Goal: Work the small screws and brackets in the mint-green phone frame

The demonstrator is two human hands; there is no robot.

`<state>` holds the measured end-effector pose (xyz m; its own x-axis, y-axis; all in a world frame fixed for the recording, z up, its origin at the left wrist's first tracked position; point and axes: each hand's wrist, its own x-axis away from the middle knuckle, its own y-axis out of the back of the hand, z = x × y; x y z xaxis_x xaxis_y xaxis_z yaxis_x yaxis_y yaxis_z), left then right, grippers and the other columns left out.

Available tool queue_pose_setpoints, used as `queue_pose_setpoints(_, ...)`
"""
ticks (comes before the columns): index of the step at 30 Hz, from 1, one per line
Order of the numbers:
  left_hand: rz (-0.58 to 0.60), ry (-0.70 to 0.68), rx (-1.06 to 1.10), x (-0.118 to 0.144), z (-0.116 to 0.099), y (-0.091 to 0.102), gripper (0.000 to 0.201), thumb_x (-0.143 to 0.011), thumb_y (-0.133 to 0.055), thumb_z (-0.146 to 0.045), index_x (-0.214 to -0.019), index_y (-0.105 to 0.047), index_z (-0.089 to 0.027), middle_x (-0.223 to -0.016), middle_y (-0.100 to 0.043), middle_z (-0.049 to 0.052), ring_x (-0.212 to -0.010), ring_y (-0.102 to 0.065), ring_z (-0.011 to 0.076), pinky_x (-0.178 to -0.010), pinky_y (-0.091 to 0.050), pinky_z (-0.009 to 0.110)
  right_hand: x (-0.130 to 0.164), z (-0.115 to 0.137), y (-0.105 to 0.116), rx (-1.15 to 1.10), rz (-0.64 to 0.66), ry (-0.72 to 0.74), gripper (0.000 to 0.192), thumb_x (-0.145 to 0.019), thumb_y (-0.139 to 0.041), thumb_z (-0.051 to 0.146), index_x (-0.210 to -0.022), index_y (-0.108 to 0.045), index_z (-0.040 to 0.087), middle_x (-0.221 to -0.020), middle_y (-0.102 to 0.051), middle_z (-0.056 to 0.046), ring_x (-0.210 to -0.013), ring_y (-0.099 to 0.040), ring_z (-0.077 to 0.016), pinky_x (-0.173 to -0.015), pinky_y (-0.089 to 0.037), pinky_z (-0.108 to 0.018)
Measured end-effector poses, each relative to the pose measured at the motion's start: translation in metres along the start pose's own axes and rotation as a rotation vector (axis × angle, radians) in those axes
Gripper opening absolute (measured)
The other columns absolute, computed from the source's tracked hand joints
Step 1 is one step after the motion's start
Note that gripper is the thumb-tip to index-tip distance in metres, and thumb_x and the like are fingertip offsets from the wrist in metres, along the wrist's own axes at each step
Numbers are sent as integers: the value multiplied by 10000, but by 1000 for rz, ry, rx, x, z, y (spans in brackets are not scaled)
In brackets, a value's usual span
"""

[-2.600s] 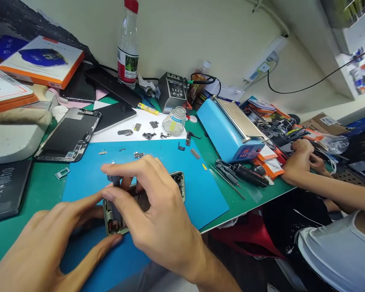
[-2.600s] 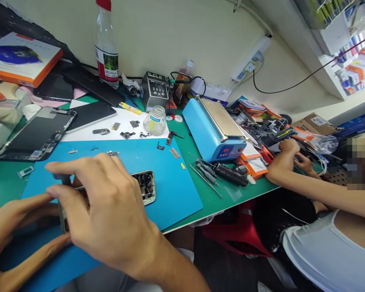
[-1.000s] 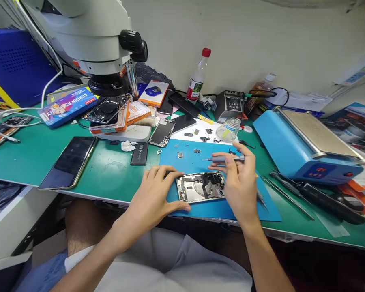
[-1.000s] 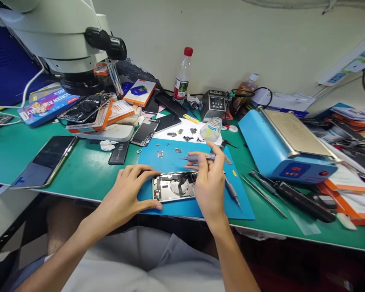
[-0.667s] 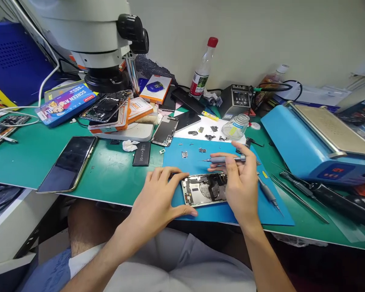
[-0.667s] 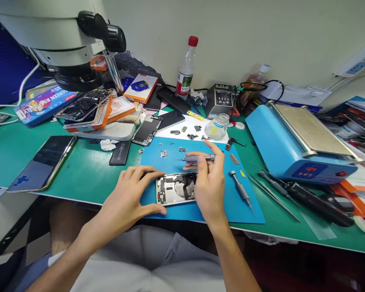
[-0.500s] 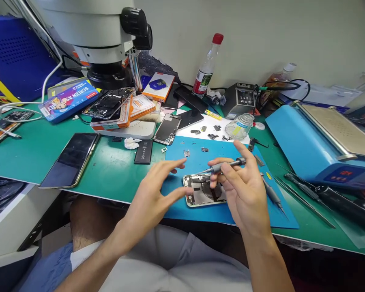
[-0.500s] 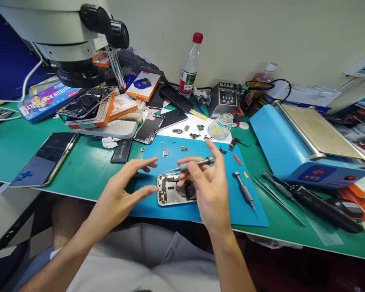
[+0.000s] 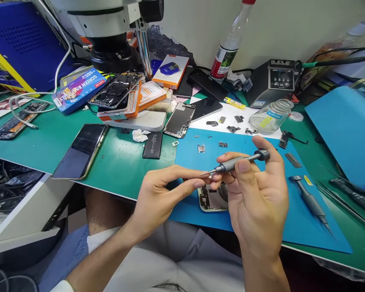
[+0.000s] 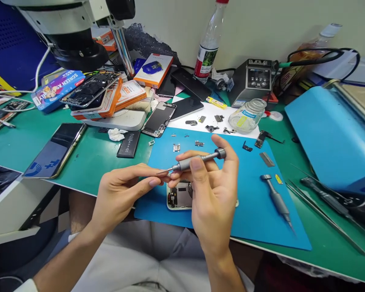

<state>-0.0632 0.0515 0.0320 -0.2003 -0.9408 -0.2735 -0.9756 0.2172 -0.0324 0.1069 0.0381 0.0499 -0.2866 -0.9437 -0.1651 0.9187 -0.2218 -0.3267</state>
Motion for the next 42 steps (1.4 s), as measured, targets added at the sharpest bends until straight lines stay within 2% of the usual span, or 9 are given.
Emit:
queue_pose_setpoints(7, 6, -25, 10, -1, -1, 0, 267, -1032, -839, -138, -1174, -913, -352, -1079, -914, -81, -939, -827, 70, -865, -614, 141, -1, 3, 2, 15, 15, -22, 440, -1102, -753, 355, -1483, -534, 337, -1039, -792, 23, -687, -759, -94, -667, -682, -197)
queue_pose_setpoints(11, 25, -46, 7, -1, 0, 0, 276, -1034, -829, -122, -1191, -910, -335, -1115, -913, -66, -962, -832, 76, -895, -619, 150, -1, 2, 3, 17, 21, -19, 417, -1115, -734, 346, -1486, -543, 346, -1052, -794, 21, -694, -750, -78, -680, -669, -172)
queue_pose_setpoints(16, -2, -64, -27, 0, -1, 0, 252, -996, -879, -141, -1196, -912, -292, -1104, -916, -36, -949, -845, 96, -886, -632, 152, 1, 1, -1, 70, -33, 42, 384, -1105, -742, 297, -1441, -566, 349, -1040, -783, 3, -948, -799, -129, -714, -687, -194)
queue_pose_setpoints(19, -31, -84, -70, 0, 0, 1, 233, -1023, -842, -126, -1164, -918, -295, -1096, -916, -38, -912, -844, 103, -851, -644, 172, 2, 2, -2, 92, -42, 24, 401, -1102, -745, 307, -1455, -564, 373, -1048, -773, -3, -1011, -794, -144, -721, -688, -206)
queue_pose_setpoints(21, -26, -96, -83, 1, 1, 1, 244, -1037, -827, -130, -1186, -913, -304, -1125, -914, -36, -934, -848, 118, -872, -653, 200, 3, 2, -2, 86, -42, -18, 404, -1100, -751, 324, -1453, -567, 386, -1057, -772, 0, -971, -790, -135, -730, -680, -196)
queue_pose_setpoints(26, -7, -120, -89, 2, 3, 1, 276, -1049, -812, -128, -1224, -904, -321, -1142, -913, -28, -967, -849, 121, -907, -648, 214, 1, 4, 0, 55, -11, -77, 410, -1098, -742, 354, -1462, -556, 385, -1071, -778, 12, -668, -717, -114, -673, -681, -243)
queue_pose_setpoints(33, -3, -115, -66, 4, 2, 2, 282, -1041, -821, -117, -1218, -901, -322, -1181, -906, -49, -967, -849, 108, -893, -640, 205, 1, 4, 1, 44, -5, -87, 387, -1101, -741, 354, -1445, -568, 399, -1053, -786, 16, -689, -724, -106, -689, -676, -214)
queue_pose_setpoints(42, 21, -119, -25, 6, 3, 3, 297, -1048, -811, -130, -1257, -895, -325, -1174, -908, -15, -990, -865, 164, -892, -663, 264, 1, 3, 2, 25, 8, -106, 404, -1098, -748, 360, -1462, -580, 407, -1026, -791, 18, -682, -737, -108, -636, -666, -191)
